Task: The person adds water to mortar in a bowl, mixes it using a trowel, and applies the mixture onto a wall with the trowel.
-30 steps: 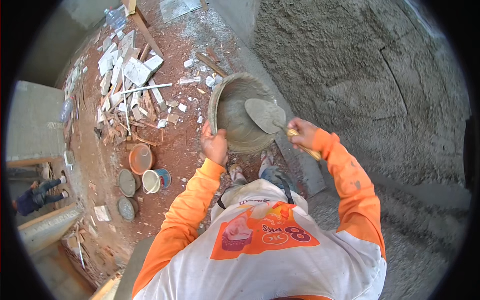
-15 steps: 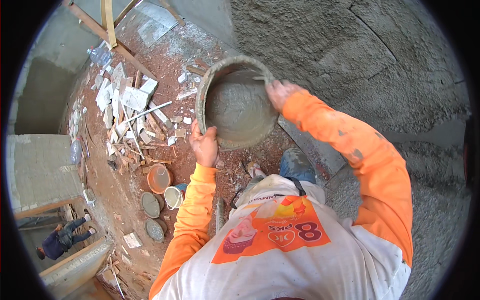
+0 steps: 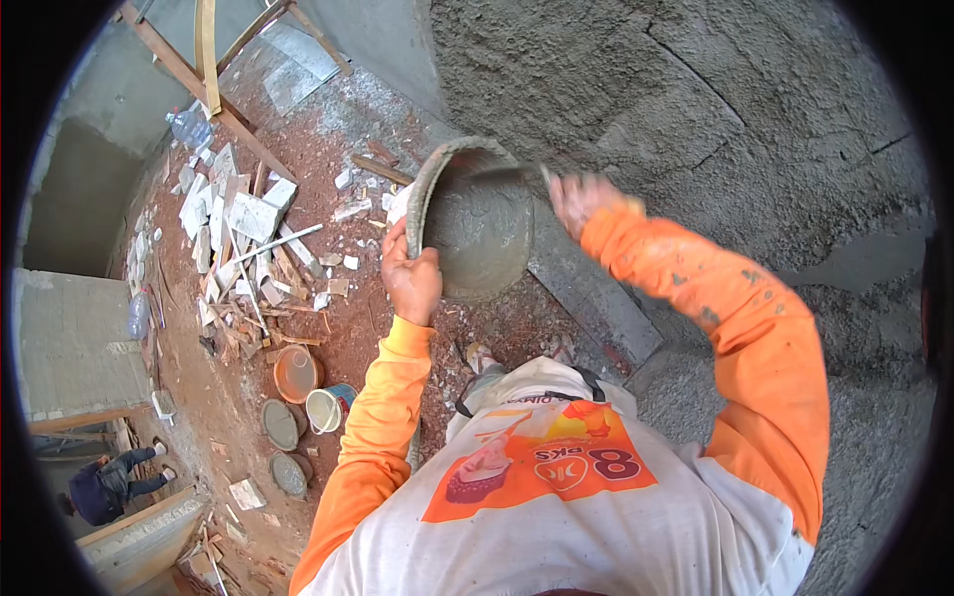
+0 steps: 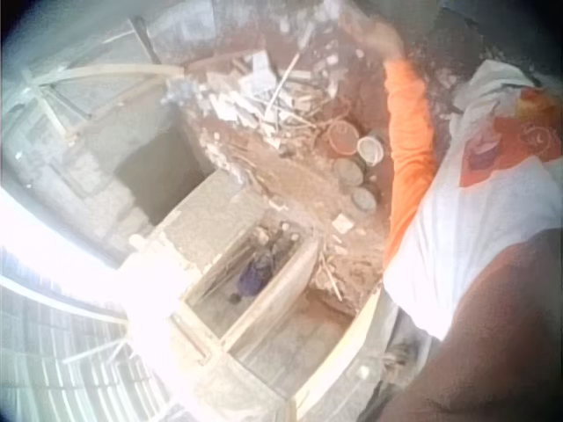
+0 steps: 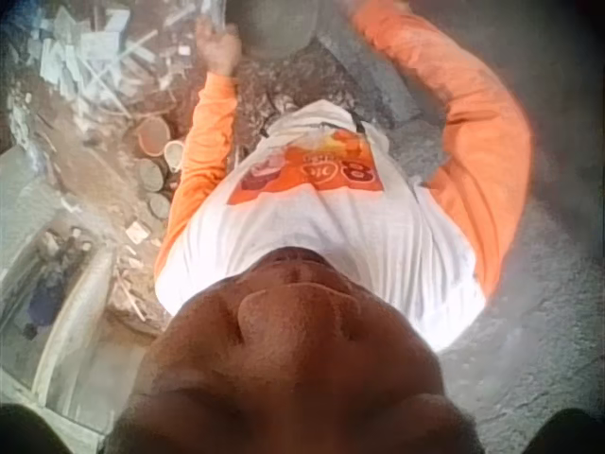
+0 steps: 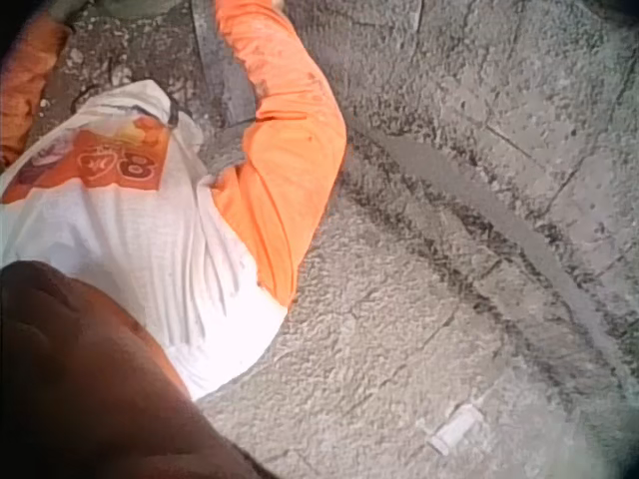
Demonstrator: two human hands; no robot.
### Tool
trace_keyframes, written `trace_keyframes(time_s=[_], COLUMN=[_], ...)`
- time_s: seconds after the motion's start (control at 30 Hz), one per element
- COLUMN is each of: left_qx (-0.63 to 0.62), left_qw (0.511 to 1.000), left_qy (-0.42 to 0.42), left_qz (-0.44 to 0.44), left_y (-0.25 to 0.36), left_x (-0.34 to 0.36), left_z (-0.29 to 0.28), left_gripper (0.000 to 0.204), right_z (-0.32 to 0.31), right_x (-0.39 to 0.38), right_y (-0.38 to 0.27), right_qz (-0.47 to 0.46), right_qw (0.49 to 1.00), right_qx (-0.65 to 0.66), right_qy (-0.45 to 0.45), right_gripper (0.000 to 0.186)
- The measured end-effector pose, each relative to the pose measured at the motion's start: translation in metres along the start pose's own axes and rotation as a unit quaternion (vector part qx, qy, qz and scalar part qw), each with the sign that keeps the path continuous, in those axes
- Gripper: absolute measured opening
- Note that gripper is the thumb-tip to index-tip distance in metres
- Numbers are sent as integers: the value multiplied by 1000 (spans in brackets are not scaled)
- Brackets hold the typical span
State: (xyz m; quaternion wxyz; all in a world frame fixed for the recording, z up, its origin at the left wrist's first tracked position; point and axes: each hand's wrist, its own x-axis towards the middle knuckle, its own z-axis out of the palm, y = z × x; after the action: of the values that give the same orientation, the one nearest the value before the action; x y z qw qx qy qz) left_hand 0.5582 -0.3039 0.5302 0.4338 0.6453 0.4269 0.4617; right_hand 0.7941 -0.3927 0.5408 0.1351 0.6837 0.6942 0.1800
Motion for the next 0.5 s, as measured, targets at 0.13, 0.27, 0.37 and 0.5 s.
trace_keyframes(time_s=[0.13,0.27,0.37,0.5], left_qx=[27,-20,-7,-25], left_qw=[999,999,999,999], left_qy=[-9,-10,-34,-4], left_qz=[22,-34,33,22], left_y=[-7,-18,9,20], left_x=[-20,-33,-40,-49], left_z=[26,47,75,96], left_gripper=[37,34,33,35], right_z=[35,2,14,4], right_x=[-22,-11,2,-12], right_y=[-12,16,24,26], right_qz=[-62,14,106,-102], right_qw=[905,979,963,915], right_qx=[292,187,171,201], right_qy=[-304,-82,-177,-335], right_gripper=[52,36,24,26])
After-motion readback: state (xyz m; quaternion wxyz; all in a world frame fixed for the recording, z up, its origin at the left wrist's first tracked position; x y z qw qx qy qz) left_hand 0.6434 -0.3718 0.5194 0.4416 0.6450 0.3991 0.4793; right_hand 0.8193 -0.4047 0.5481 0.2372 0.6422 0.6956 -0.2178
